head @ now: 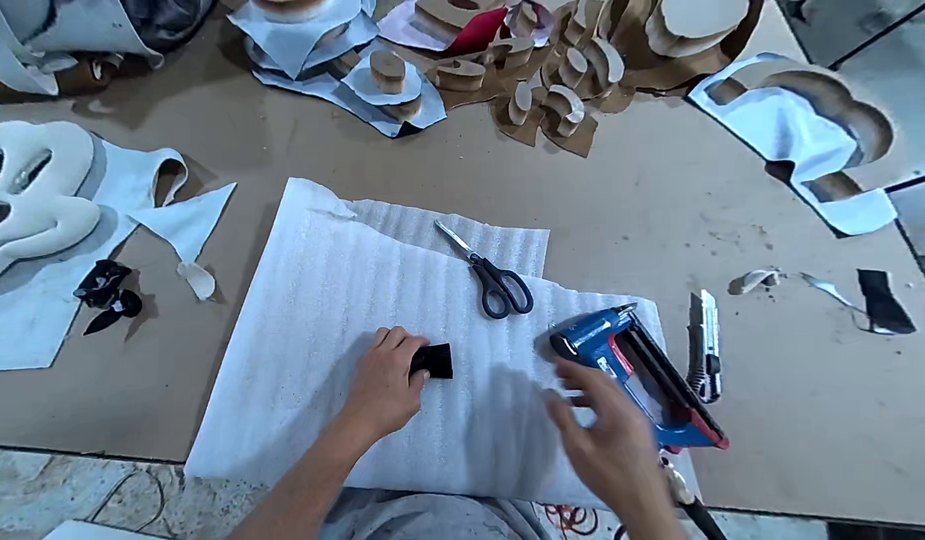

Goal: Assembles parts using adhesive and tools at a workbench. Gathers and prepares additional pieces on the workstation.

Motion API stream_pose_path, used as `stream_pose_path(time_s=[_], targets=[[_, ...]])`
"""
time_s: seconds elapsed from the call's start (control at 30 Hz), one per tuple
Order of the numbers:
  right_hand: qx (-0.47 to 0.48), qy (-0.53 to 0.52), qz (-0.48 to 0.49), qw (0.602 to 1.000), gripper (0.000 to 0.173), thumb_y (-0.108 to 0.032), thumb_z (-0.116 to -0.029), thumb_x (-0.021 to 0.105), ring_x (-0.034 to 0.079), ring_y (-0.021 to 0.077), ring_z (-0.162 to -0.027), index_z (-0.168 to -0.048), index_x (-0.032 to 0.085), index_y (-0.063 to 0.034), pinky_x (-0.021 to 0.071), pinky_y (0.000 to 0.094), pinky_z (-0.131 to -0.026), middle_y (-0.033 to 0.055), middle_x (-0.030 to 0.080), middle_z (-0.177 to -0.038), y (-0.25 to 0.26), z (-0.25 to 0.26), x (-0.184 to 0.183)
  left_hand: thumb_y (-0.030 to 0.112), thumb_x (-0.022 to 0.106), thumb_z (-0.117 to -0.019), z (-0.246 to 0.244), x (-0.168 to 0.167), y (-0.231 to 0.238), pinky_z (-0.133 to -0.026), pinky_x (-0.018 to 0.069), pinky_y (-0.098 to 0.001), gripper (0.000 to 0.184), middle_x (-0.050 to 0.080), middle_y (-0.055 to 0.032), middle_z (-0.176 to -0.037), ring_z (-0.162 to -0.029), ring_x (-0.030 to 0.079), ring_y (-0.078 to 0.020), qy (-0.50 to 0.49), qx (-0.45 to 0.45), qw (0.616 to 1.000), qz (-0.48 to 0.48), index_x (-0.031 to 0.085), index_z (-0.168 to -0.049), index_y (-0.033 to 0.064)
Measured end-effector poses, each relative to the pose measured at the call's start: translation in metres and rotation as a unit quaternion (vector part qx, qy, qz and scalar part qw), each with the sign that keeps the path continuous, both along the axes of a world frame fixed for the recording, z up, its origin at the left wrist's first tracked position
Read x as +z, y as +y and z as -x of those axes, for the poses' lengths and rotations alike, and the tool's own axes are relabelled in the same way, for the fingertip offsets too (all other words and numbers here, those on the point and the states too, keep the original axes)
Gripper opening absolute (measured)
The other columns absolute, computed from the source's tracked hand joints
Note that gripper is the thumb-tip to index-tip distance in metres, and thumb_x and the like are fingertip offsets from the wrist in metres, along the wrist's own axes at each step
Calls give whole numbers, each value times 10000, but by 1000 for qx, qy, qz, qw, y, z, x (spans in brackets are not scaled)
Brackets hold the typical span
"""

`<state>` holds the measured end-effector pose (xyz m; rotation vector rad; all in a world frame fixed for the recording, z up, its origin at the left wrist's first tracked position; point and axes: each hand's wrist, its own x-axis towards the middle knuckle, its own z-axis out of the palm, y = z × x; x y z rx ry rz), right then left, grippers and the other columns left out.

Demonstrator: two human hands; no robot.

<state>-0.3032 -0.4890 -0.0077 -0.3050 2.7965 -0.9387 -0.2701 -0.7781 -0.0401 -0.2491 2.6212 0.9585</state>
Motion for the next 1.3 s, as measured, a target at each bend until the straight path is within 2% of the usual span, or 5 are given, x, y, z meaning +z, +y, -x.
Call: stream_pose_path(time_s=[0.27, 0.53, 0.9, 1.1, 1.3], targets=[[49, -299, 436, 847, 271, -83, -1024, 524, 730, 192, -890, -1241, 672, -17, 636, 373, -777, 97, 732, -1080, -76, 12, 8, 115, 622, -1000, -19, 39, -6, -958, 584, -360, 361, 705, -82, -1133, -1052, 699, -168, 35, 42, 869, -492, 516, -1332, 22], [235, -266, 424, 833, 317, -144, -946, 709, 708, 163, -918, -1259, 707, -87, 638, 331, -772, 78, 648, -1289, -60, 28, 19, 72, 735, -916, -7, 60, 1, -801, 631, -353, 298, 719, -100, -1027, -830, 736, -187, -12, 72, 866, -495, 537, -1139, 66], [212, -223, 455, 836, 223, -46, -912, 745, 711, 158, -978, -1131, 738, -5, 629, 320, -860, 103, 693, -1211, -83, 21, 12, 86, 719, -926, -10, 45, 2, -745, 635, -360, 382, 700, -116, -1070, -791, 722, -226, 97, 195, 854, -473, 554, -1269, 99], [198, -143, 380, 892, 168, -96, -964, 683, 722, 121, -880, -1115, 719, -31, 632, 289, -809, 50, 739, -1012, -91, 25, 6, 272, 551, -1031, -35, 47, -11, -935, 577, -348, 248, 629, 17, -1250, -1144, 631, -113, 423, 96, 893, -117, 625, -1252, 189], [210, -25, 351, 912, 184, -38, -931, 670, 719, 119, -907, -1106, 719, -71, 648, 310, -816, 29, 713, -1064, -106, 33, -16, 336, 651, -981, -24, 37, -10, -951, 554, -401, 202, 647, -70, -1328, -1195, 635, -222, 414, -52, 903, 102, 732, -1099, 194]])
